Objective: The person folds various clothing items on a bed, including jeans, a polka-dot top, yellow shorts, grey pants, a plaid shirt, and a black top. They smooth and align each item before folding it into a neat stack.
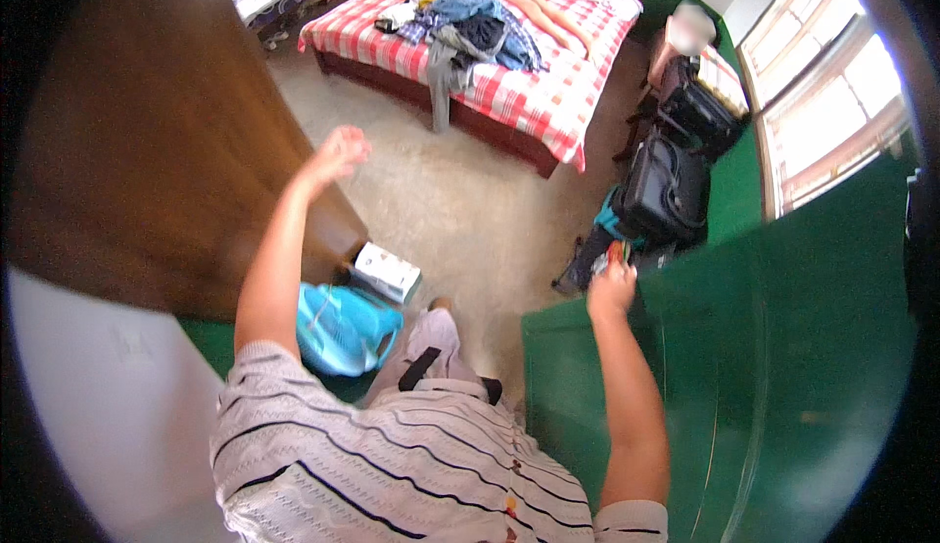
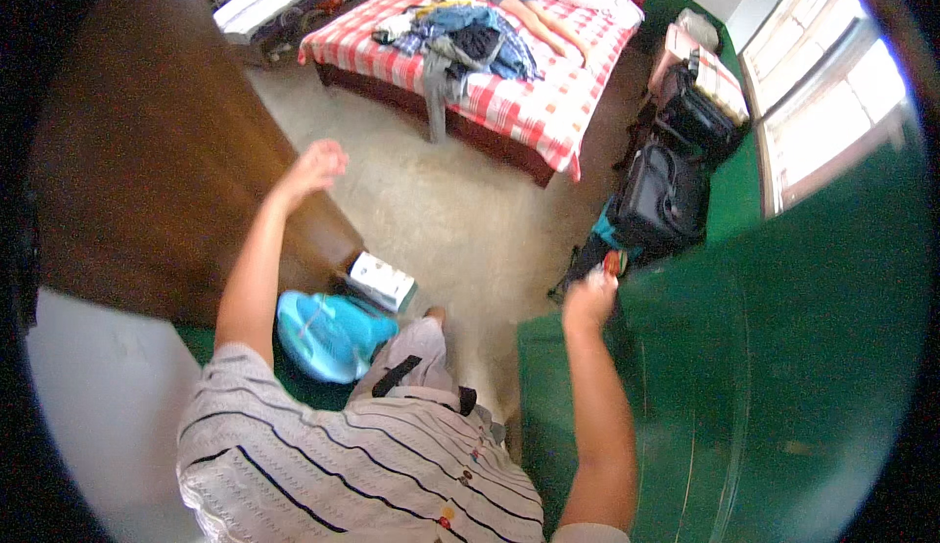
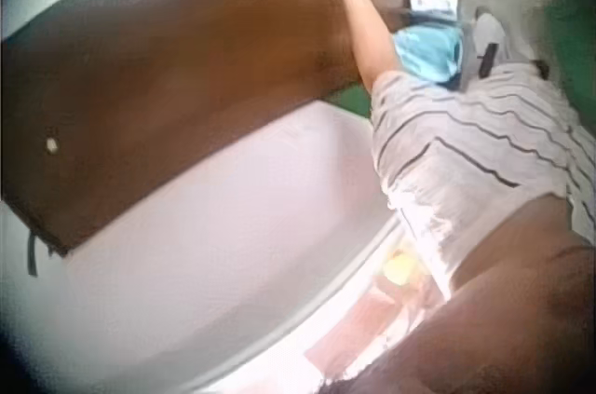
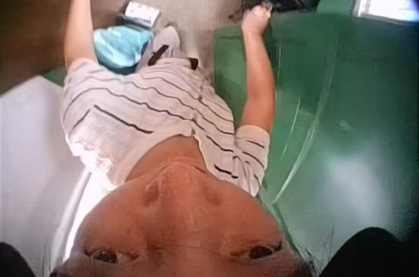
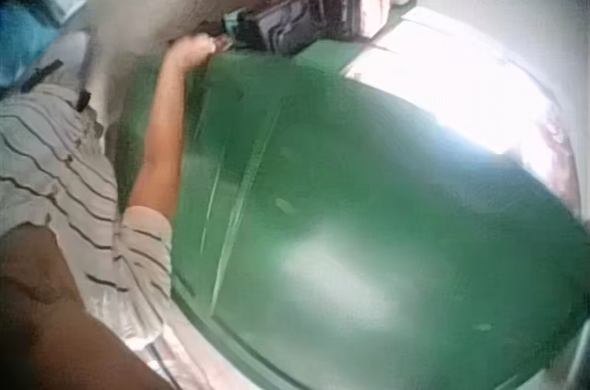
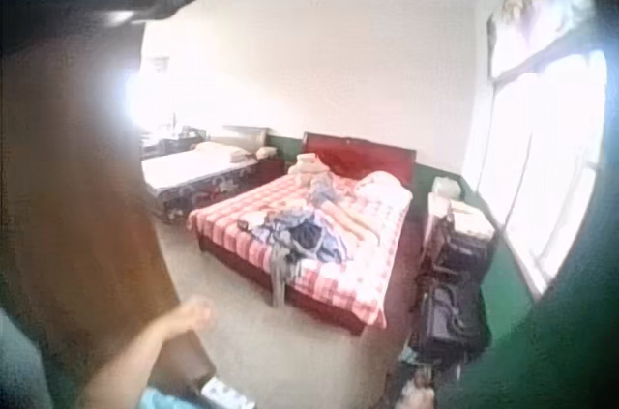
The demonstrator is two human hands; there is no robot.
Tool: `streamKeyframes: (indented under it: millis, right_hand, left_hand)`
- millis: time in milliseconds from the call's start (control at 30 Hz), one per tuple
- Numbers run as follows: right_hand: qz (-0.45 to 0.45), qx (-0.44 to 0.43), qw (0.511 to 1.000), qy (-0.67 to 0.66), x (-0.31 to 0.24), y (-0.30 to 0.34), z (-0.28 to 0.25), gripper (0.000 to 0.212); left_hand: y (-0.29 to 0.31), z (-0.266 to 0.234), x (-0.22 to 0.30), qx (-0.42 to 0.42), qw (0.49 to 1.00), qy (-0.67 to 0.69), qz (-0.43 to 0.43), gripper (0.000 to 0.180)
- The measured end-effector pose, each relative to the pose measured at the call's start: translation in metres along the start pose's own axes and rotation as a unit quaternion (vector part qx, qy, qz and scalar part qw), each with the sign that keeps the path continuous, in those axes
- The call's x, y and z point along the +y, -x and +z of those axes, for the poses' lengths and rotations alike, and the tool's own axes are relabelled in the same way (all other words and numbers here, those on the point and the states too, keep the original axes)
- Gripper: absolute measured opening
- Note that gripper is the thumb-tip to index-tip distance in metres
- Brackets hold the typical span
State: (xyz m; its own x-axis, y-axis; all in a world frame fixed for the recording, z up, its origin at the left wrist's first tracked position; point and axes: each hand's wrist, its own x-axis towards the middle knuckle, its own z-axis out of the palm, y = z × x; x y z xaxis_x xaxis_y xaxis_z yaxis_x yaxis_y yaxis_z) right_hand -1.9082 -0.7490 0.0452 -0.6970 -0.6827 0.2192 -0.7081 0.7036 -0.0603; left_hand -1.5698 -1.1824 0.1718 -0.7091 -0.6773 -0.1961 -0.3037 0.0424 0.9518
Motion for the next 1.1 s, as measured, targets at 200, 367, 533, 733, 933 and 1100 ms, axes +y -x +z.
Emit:
streamKeyframes:
  millis: [200, 367, 533, 733, 933, 1100]
  right_hand:
    - [0.145, -0.500, 0.740, 0.426, 0.035, -0.087, 0.005, 0.034]
    - [0.276, -0.643, 0.609, 0.374, 0.100, -0.124, 0.037, 0.028]
    - [0.346, -0.652, 0.622, 0.260, 0.130, -0.124, 0.067, 0.024]
    - [0.443, -0.560, 0.699, 0.036, 0.102, -0.144, 0.098, 0.020]
    - [0.469, -0.454, 0.732, -0.193, 0.038, -0.213, 0.131, 0.016]
    - [0.484, -0.411, 0.724, -0.271, 0.005, -0.275, 0.140, 0.013]
  left_hand:
    - [-0.092, 0.004, -0.096, -0.055, 0.998, -0.006, -0.030, 0.032]
    - [-0.188, 0.055, -0.053, -0.107, 0.987, 0.060, -0.108, 0.034]
    - [-0.318, 0.062, -0.057, -0.117, 0.989, 0.071, -0.057, 0.033]
    - [-0.430, 0.037, 0.001, -0.047, 0.989, 0.076, -0.118, 0.030]
    - [-0.543, 0.003, -0.004, -0.015, 0.983, 0.053, -0.174, 0.029]
    - [-0.685, -0.023, -0.017, -0.053, 0.986, -0.013, -0.157, 0.030]
